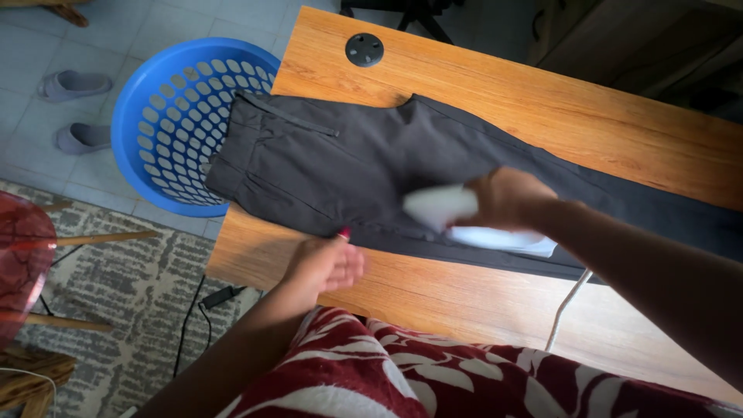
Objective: Ironing a pair of black trousers on a wooden table.
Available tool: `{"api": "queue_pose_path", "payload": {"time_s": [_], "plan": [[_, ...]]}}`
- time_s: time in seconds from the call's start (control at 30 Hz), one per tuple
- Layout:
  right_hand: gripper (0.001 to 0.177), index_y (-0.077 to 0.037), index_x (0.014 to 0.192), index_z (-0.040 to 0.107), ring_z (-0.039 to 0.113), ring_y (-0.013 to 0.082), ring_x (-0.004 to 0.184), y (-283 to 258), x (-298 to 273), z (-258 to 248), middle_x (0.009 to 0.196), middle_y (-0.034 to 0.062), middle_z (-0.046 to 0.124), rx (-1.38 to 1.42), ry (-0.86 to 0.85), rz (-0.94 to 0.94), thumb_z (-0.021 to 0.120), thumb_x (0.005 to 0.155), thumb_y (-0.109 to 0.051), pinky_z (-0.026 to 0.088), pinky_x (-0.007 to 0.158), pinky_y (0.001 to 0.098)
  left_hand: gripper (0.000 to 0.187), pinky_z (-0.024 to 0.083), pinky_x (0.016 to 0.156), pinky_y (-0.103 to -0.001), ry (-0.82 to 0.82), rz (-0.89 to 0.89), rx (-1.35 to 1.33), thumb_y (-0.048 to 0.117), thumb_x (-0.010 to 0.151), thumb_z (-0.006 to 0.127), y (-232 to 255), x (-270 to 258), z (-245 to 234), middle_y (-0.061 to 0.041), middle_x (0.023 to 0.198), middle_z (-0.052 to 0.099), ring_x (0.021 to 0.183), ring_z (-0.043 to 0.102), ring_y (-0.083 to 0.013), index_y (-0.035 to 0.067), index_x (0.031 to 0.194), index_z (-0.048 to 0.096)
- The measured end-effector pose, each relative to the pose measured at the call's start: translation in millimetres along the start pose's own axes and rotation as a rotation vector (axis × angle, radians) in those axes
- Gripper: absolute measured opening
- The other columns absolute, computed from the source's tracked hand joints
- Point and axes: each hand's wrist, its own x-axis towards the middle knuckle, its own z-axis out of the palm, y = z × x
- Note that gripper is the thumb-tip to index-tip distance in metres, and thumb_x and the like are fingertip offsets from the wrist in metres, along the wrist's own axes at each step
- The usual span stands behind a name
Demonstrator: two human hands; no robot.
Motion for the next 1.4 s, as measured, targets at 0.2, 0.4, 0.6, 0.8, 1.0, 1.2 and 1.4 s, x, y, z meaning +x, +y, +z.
{"api": "queue_pose_path", "payload": {"time_s": [0.2, 0.4, 0.6, 0.8, 1.0, 1.2, 1.4], "plan": [[0.084, -0.017, 0.130, 0.068, 0.078, 0.0241, 0.089, -15, 1, -3, 0.101, 0.0109, 0.080, -0.086, 0.077, -0.088, 0.064, 0.076, -0.081, 0.062, 0.083, 0.0401, 0.027, 0.063, 0.068, -0.033, 0.006, 0.825, 0.805, 0.031, 0.100, 0.059, 39, -48, 39, -0.008, 0.084, 0.081, 0.075, 0.081, -0.0182, 0.007, 0.096, 0.070], [0.086, -0.015, 0.126, 0.071, 0.075, 0.0285, 0.091, -12, 17, 12, 0.101, 0.0123, 0.078, -0.031, 0.183, -0.156, 0.067, 0.072, -0.082, 0.061, 0.085, 0.0443, 0.090, 0.033, 0.110, -0.062, 0.217, 1.429, 1.473, 0.048, 0.073, 0.080, 73, -16, 59, -0.020, 0.156, 0.038, 0.144, 0.037, -0.0375, -0.002, 0.140, 0.049], [0.092, -0.006, 0.129, 0.068, 0.080, 0.0281, 0.081, -3, 34, -2, 0.093, 0.0167, 0.081, 0.162, 0.120, 0.097, 0.063, 0.077, -0.082, 0.065, 0.081, 0.0412, 0.141, -0.003, 0.120, -0.064, 0.307, 0.793, 1.788, 0.084, 0.063, 0.071, 77, 3, 27, -0.012, 0.171, -0.001, 0.156, -0.005, -0.0289, 0.005, 0.160, 0.006], [0.081, -0.010, 0.116, 0.073, 0.076, 0.0211, 0.069, -4, 21, 13, 0.085, 0.0102, 0.080, -0.011, 0.147, -0.153, 0.064, 0.077, -0.080, 0.063, 0.071, 0.0369, 0.145, -0.004, 0.120, -0.064, 0.323, 0.862, 1.744, 0.087, 0.060, 0.070, 74, 6, 25, -0.013, 0.170, 0.001, 0.157, -0.006, -0.0299, 0.005, 0.162, 0.007], [0.083, -0.006, 0.111, 0.074, 0.071, 0.0173, 0.056, -19, 54, -17, 0.075, 0.0084, 0.075, 0.153, 0.161, 0.060, 0.065, 0.078, -0.081, 0.064, 0.062, 0.0355, 0.147, -0.005, 0.120, -0.064, 0.326, 0.827, 1.779, 0.088, 0.058, 0.071, 76, 4, 23, -0.012, 0.170, 0.002, 0.156, -0.006, -0.0297, 0.005, 0.161, 0.007], [0.086, -0.002, 0.112, 0.072, 0.072, 0.0156, 0.050, -9, 63, -10, 0.068, 0.0079, 0.078, 0.101, 0.096, 0.018, 0.060, 0.082, -0.081, 0.063, 0.060, 0.0299, 0.146, -0.004, 0.120, -0.064, 0.320, 0.858, 1.774, 0.088, 0.058, 0.071, 77, 4, 23, -0.014, 0.171, 0.003, 0.157, -0.004, -0.0306, 0.004, 0.161, 0.009], [0.085, -0.012, 0.126, 0.066, 0.074, 0.0206, 0.069, 46, 36, -3, 0.086, 0.0085, 0.077, 0.023, 0.130, 0.023, 0.066, 0.076, -0.081, 0.063, 0.067, 0.0385, 0.146, -0.004, 0.120, -0.065, 0.302, 0.871, 1.750, 0.089, 0.059, 0.069, 78, 3, 24, -0.014, 0.170, 0.004, 0.157, -0.005, -0.0306, 0.005, 0.162, 0.008]]}}
